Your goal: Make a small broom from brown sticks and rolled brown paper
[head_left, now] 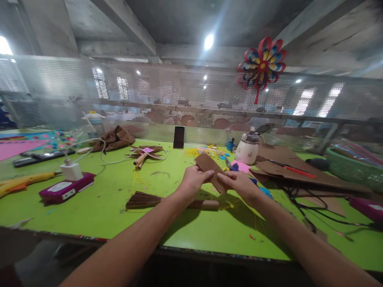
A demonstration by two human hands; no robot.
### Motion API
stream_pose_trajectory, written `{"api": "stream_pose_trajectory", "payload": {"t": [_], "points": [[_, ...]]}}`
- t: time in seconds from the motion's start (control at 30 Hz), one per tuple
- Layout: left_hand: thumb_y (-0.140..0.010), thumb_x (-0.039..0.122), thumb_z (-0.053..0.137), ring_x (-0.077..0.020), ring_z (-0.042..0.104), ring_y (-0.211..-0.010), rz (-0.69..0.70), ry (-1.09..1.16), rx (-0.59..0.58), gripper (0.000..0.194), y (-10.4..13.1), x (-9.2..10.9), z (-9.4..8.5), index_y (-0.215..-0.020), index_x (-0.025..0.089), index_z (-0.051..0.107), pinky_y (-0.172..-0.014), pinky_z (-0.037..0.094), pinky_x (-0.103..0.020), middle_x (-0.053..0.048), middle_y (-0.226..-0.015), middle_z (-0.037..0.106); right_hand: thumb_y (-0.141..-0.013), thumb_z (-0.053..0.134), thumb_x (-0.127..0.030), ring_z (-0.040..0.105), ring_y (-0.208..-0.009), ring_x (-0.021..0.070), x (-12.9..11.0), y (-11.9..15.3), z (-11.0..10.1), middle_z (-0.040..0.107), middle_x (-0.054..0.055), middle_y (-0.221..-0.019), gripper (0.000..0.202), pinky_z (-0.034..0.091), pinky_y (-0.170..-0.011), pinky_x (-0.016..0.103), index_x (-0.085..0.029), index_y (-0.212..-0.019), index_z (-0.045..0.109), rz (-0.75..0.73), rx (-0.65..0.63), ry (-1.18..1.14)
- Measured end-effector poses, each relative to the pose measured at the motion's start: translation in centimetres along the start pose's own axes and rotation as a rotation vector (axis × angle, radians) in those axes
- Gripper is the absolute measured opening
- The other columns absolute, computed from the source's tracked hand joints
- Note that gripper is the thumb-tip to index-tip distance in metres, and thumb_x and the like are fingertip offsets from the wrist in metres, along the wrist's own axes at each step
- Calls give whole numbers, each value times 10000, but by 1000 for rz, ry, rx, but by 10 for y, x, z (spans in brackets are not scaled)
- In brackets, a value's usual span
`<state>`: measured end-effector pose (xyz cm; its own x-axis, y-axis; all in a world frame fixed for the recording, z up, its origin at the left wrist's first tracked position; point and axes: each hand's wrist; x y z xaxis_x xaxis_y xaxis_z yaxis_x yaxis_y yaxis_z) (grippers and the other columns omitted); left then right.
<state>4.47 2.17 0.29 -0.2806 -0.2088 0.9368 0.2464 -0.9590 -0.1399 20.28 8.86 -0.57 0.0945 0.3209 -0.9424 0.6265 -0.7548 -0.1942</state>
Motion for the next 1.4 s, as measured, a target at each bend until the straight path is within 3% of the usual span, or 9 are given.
{"api": "stream_pose_trajectory", "payload": {"t": [0.1,0.3,0.5,0.73,1.0,1.1,1.4], "points": [[-656,97,716,-174,666,-727,4,-13,-13,192,0,1,0,-838,108,655,-797,519,-345,-89,-814,720,-687,689,-486,464,-537,112,1,0,0,569,-1,-589,361,364,-554,265,-128,-724,682,-3,-44,-61],[-664,177,752,-161,656,-750,-31,96,-52,221,1,2,3,-854,116,656,-787,515,-327,-84,-853,714,-622,743,-445,441,-521,103,-2,2,4,540,-17,-552,331,350,-543,262,-137,-610,622,-38,43,-103],[-688,219,745,-179,657,-760,-45,137,-73,184,-1,-5,1,-809,99,674,-826,522,-360,-108,-848,717,-656,726,-435,433,-511,107,0,1,7,529,-16,-539,304,339,-521,262,-156,-609,615,-66,64,-99],[-705,163,713,-171,663,-725,12,108,-15,119,2,-4,4,-794,107,658,-834,524,-387,-89,-809,716,-674,723,-428,433,-500,114,5,-2,7,537,-7,-542,276,329,-505,269,-165,-649,642,-81,84,-69],[-685,135,703,-170,661,-698,42,29,19,103,2,-2,4,-780,113,670,-800,522,-373,-75,-772,715,-678,726,-446,465,-530,115,4,-1,7,568,1,-588,302,365,-532,267,-163,-645,625,-49,32,-107],[-665,136,718,-166,652,-672,16,-34,34,110,2,0,4,-772,120,694,-759,524,-353,-73,-758,718,-706,695,-479,465,-544,116,1,0,4,554,-2,-576,345,373,-548,267,-161,-609,600,-91,92,-102],[-644,172,735,-173,636,-728,-49,-106,-83,176,0,-2,1,-813,124,734,-771,478,-314,-86,-837,731,-630,744,-463,489,-566,117,-6,-1,3,592,-11,-594,332,394,-588,263,-153,-630,625,-113,172,-118]]}}
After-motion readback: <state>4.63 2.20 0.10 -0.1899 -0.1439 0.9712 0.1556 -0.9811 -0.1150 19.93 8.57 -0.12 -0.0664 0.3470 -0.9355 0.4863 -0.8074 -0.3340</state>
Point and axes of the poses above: each hand's wrist, its own y-axis away from the middle knuckle, its own z-axis out of the palm, x = y × z
